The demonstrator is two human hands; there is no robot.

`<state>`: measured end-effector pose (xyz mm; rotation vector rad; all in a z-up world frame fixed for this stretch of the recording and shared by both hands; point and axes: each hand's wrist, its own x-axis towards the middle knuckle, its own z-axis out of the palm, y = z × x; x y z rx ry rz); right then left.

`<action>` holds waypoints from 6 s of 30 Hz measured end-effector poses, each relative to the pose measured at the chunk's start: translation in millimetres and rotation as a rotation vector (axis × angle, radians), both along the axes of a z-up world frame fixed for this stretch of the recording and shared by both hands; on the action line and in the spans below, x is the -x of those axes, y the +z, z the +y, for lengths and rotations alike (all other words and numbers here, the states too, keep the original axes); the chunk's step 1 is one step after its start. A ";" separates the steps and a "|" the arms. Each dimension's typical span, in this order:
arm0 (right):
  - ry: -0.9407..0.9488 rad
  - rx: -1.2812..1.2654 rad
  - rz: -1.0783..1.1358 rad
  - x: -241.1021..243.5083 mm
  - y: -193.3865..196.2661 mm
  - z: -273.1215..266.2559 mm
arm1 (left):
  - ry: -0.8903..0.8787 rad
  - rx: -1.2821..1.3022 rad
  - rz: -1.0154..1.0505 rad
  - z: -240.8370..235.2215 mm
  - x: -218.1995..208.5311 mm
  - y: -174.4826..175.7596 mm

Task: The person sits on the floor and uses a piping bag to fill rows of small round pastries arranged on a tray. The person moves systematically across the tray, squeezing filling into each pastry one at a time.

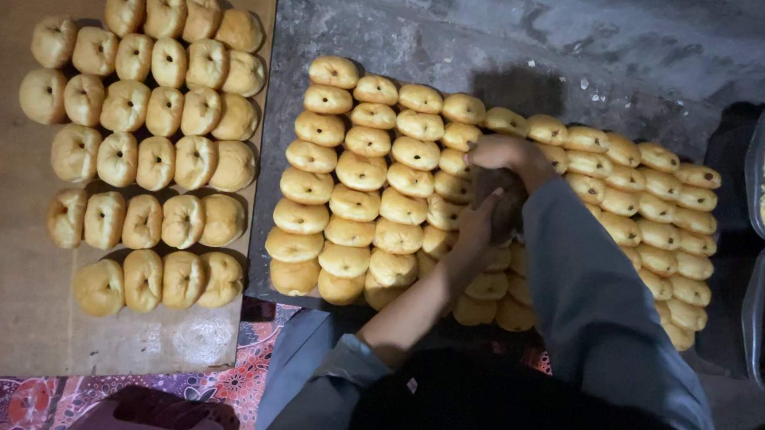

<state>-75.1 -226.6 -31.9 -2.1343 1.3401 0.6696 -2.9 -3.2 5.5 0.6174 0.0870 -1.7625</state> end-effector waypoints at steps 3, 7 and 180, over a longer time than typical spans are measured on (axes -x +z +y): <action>-0.026 -0.002 -0.019 4.1 -2.5 -5.5 | -0.028 -0.077 -0.026 -4.8 -0.4 -0.2; -0.042 -0.001 -0.051 5.8 -4.6 -8.5 | 0.041 0.030 0.033 -9.8 0.7 -3.6; -0.979 0.365 -0.848 -141.7 -77.0 448.6 | -0.438 -0.018 -0.559 360.9 -194.0 -58.2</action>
